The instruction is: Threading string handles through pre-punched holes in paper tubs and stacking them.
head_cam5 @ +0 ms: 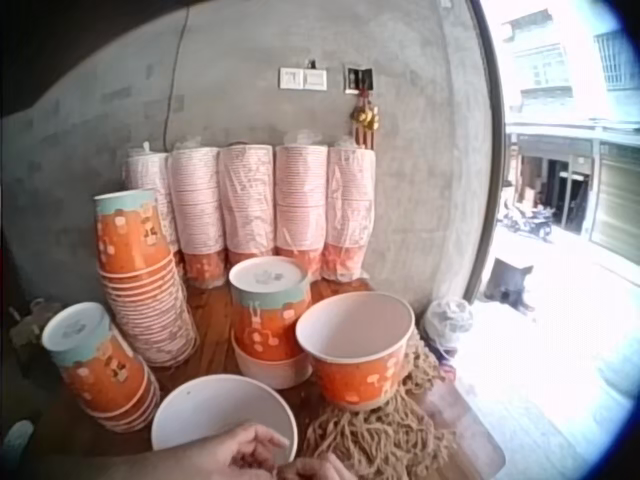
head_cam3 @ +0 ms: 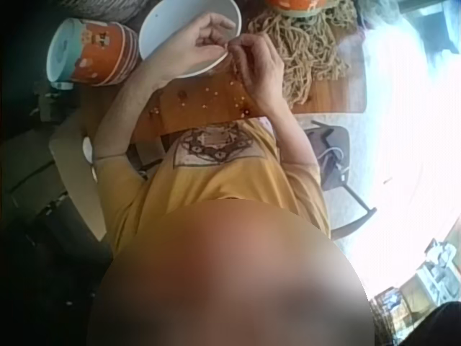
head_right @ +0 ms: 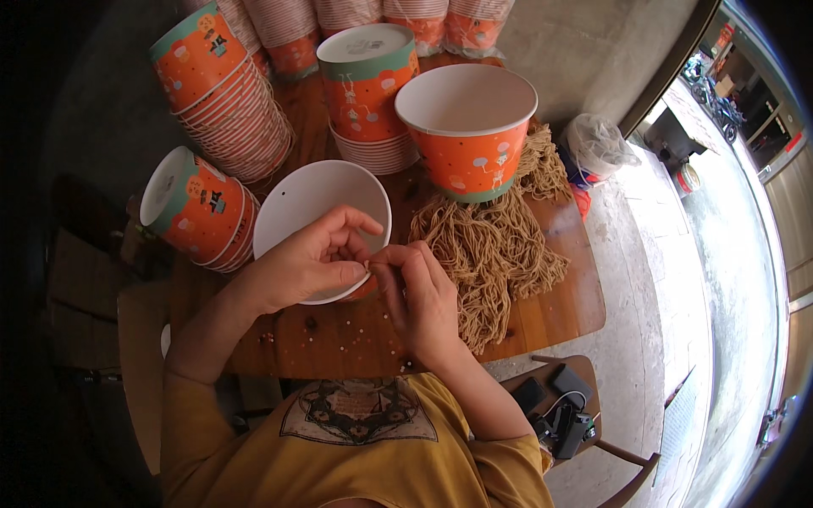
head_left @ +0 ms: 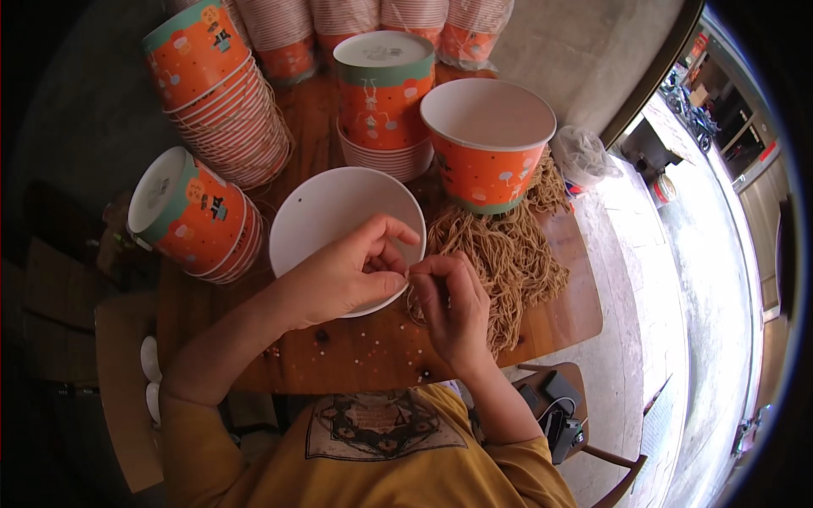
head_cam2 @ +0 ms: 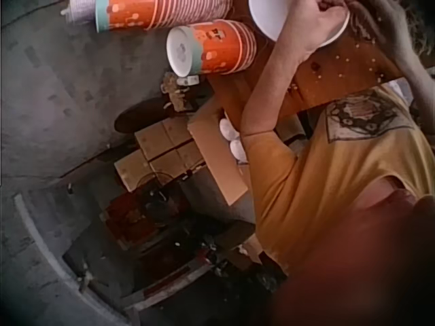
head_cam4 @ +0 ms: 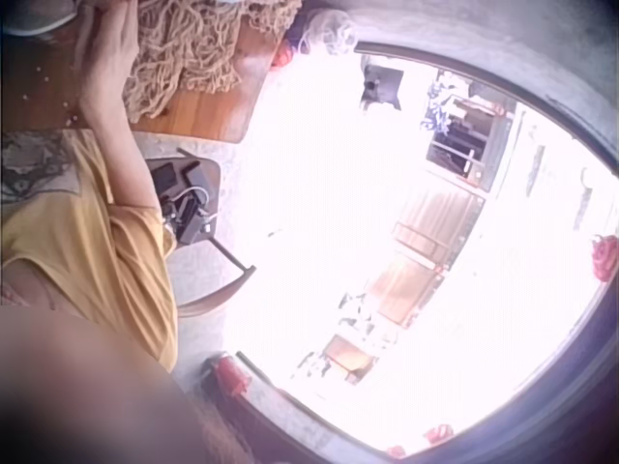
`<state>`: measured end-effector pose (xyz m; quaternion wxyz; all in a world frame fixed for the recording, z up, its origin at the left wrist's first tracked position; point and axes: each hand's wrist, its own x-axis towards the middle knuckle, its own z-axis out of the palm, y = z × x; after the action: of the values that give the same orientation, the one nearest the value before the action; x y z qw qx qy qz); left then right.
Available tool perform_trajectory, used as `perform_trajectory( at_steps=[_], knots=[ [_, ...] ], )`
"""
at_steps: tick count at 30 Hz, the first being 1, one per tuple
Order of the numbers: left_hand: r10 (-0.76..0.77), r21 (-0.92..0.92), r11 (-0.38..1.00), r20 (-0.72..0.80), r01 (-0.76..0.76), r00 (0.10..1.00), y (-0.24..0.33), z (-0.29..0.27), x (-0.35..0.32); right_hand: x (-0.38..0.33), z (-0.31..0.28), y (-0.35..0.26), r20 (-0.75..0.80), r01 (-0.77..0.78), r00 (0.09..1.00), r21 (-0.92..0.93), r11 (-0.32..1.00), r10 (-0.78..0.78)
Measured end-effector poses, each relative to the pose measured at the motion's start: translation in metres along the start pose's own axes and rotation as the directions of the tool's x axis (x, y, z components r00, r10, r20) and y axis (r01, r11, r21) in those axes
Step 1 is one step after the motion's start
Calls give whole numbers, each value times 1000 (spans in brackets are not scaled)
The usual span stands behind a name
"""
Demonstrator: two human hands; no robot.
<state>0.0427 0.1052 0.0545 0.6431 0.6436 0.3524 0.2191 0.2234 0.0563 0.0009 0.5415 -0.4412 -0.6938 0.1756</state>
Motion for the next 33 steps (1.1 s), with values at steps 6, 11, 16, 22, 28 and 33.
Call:
perform_trajectory(
  at_steps=[6, 11, 16, 22, 28, 33],
  knots=[
    [123, 275, 957, -109, -89, 986, -5, 7, -1, -5, 4, 4, -11, -31, 999, 21, 999, 31],
    [319, 618, 768, -139, -170, 937, 1, 13, -6, -12, 5, 5, -3, -53, 999, 35, 998, 53],
    [369, 606, 765, -134, -218, 920, 0, 13, -7, -14, 4, 3, 3, -55, 998, 24, 998, 55],
    [370, 570, 778, -80, -262, 926, 2, 12, -8, -17, 4, 2, 1, -36, 999, 34, 999, 36],
    [411, 571, 772, -115, -279, 904, 1, 15, -10, -24, 4, 2, 1, -41, 999, 63, 997, 41],
    [392, 546, 796, -138, -260, 910, 0, 15, -11, -30, 4, 2, 53, -197, 980, 174, 965, 190]
  ],
)
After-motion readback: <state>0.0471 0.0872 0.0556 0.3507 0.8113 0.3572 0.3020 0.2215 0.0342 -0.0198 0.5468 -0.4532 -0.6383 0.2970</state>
